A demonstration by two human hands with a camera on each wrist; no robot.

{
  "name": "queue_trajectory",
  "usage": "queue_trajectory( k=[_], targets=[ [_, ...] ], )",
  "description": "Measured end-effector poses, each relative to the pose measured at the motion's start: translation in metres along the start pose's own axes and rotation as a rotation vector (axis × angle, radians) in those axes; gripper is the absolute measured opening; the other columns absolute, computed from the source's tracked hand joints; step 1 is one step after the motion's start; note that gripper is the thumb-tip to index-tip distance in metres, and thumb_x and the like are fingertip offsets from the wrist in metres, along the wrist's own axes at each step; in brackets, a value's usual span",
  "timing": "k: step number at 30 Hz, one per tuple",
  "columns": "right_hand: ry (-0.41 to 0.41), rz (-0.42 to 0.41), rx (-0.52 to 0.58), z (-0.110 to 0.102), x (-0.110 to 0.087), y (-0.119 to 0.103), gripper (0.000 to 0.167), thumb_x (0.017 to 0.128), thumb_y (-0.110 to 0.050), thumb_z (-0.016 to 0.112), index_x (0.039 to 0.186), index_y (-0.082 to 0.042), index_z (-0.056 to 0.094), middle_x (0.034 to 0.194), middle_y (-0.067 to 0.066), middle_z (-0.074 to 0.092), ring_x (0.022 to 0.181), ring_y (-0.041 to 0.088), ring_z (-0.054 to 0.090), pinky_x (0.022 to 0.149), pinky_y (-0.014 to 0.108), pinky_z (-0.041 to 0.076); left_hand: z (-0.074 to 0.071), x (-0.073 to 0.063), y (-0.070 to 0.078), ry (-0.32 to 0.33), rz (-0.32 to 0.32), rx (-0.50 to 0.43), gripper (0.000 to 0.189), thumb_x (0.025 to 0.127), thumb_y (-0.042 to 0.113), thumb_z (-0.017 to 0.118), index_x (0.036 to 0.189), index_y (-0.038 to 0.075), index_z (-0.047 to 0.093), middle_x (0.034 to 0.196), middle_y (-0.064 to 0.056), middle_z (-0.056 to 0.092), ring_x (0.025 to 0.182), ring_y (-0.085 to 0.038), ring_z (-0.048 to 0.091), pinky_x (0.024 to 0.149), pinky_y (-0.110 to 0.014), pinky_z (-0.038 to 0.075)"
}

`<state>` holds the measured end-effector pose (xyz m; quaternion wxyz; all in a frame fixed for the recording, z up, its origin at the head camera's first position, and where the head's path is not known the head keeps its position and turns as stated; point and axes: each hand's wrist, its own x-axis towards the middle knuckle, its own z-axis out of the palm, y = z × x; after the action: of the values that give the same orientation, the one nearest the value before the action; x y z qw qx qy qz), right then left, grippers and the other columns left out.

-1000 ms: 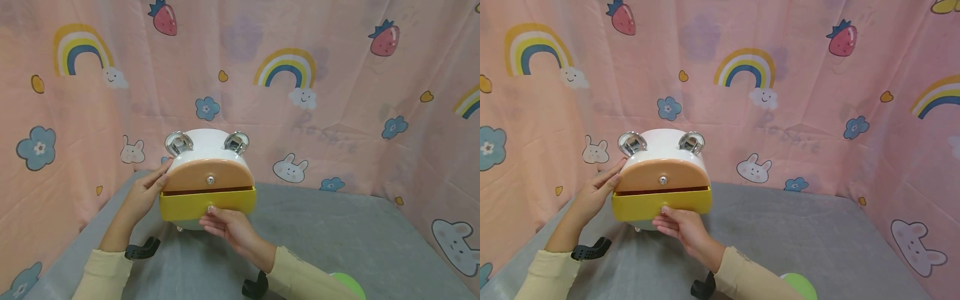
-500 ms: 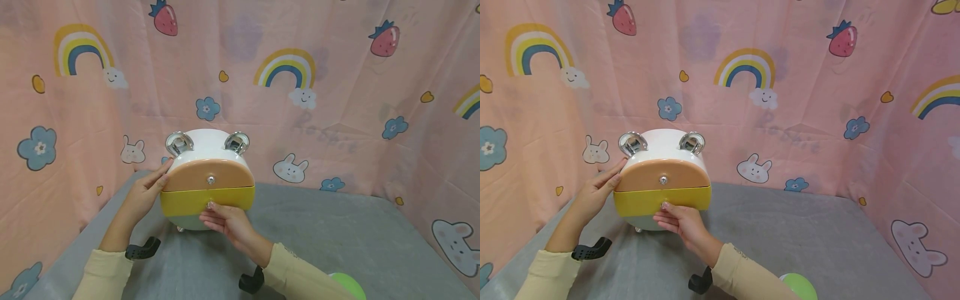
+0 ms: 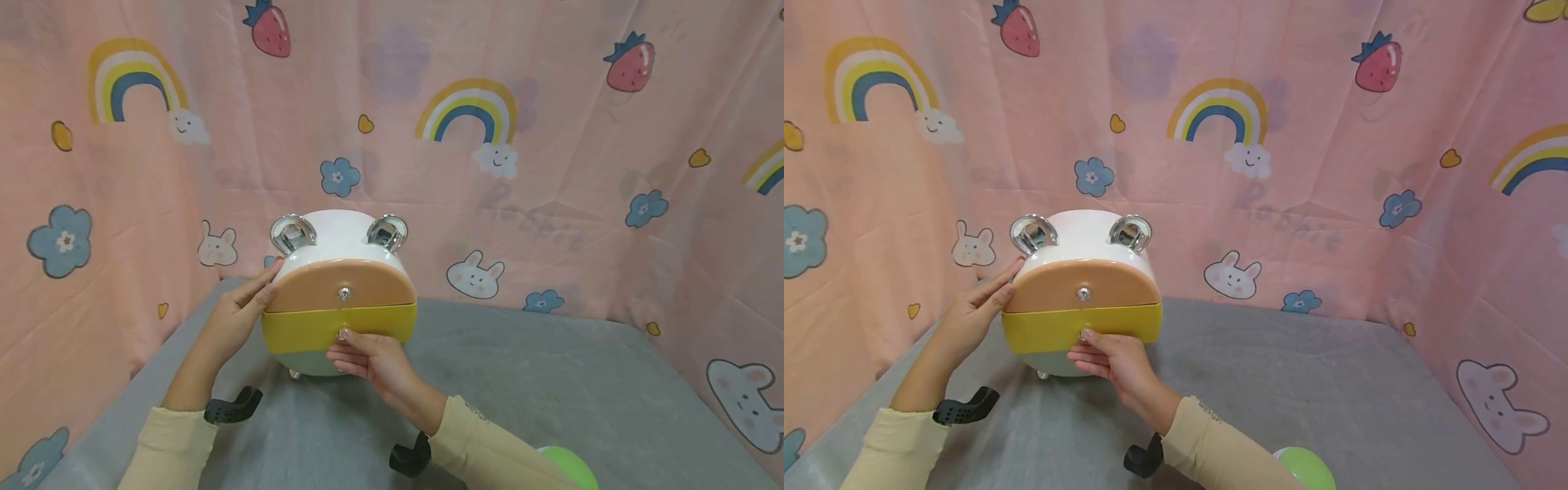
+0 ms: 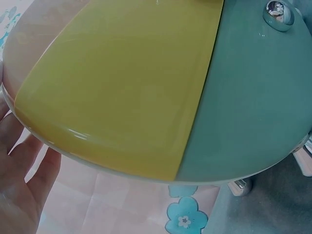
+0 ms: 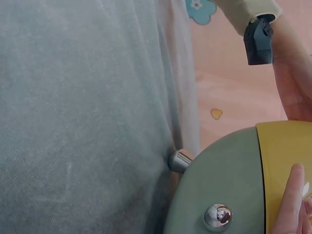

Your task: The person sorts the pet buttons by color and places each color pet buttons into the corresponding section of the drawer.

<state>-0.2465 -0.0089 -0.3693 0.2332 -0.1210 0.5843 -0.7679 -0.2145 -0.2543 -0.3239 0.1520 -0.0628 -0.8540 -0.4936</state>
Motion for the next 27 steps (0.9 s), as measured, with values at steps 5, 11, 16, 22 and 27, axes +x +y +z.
queue_trajectory(
  k=[5,11,16,22,27],
  targets=[
    [0.006,-0.009,-0.008,-0.0003,0.0007,0.0,0.04,0.099,-0.02,0.061,0.122,0.014,0.061,0.094,0.007,0.078,0.082,0.01,0.076,0.078,0.025,0.062,-0.0005,0.001,0.0,-0.002,0.003,-0.007,0.05,0.103,0.046,0.047,0.152,0.038,0.038,0.16,0.007,0.033,0.152,-0.029,0.029,0.117,-0.064,0.03],
    [0.006,-0.002,-0.021,-0.0011,0.0012,0.0001,0.041,0.099,-0.02,0.062,0.123,0.013,0.062,0.095,0.008,0.078,0.083,0.011,0.076,0.079,0.026,0.062,0.0003,0.0009,-0.0016,0.001,0.001,-0.006,0.051,0.103,0.048,0.046,0.152,0.037,0.038,0.161,0.005,0.034,0.151,-0.03,0.03,0.117,-0.064,0.031],
    [0.009,-0.006,-0.043,0.0,0.0005,-0.001,0.04,0.098,-0.021,0.063,0.12,0.013,0.064,0.094,0.009,0.078,0.083,0.012,0.076,0.079,0.027,0.062,0.0,0.0003,-0.0014,-0.002,0.003,-0.006,0.05,0.104,0.046,0.046,0.153,0.036,0.037,0.161,0.007,0.032,0.151,-0.03,0.03,0.117,-0.064,0.031],
    [0.014,-0.004,-0.07,0.0003,0.0015,-0.0023,0.039,0.098,-0.022,0.064,0.116,0.012,0.067,0.091,0.008,0.078,0.081,0.012,0.076,0.078,0.028,0.063,-0.0007,-0.0004,-0.0014,0.003,0.007,0.005,0.05,0.104,0.045,0.046,0.153,0.036,0.037,0.161,0.007,0.032,0.151,-0.03,0.031,0.117,-0.064,0.031],
    [0.026,-0.007,-0.076,-0.002,0.0037,-0.0012,0.04,0.098,-0.023,0.064,0.117,0.012,0.067,0.092,0.009,0.078,0.081,0.012,0.076,0.078,0.028,0.063,0.0007,-0.0002,-0.0003,0.007,0.015,0.019,0.05,0.104,0.045,0.046,0.153,0.035,0.038,0.161,0.007,0.033,0.15,-0.03,0.032,0.116,-0.063,0.032]
  ],
)
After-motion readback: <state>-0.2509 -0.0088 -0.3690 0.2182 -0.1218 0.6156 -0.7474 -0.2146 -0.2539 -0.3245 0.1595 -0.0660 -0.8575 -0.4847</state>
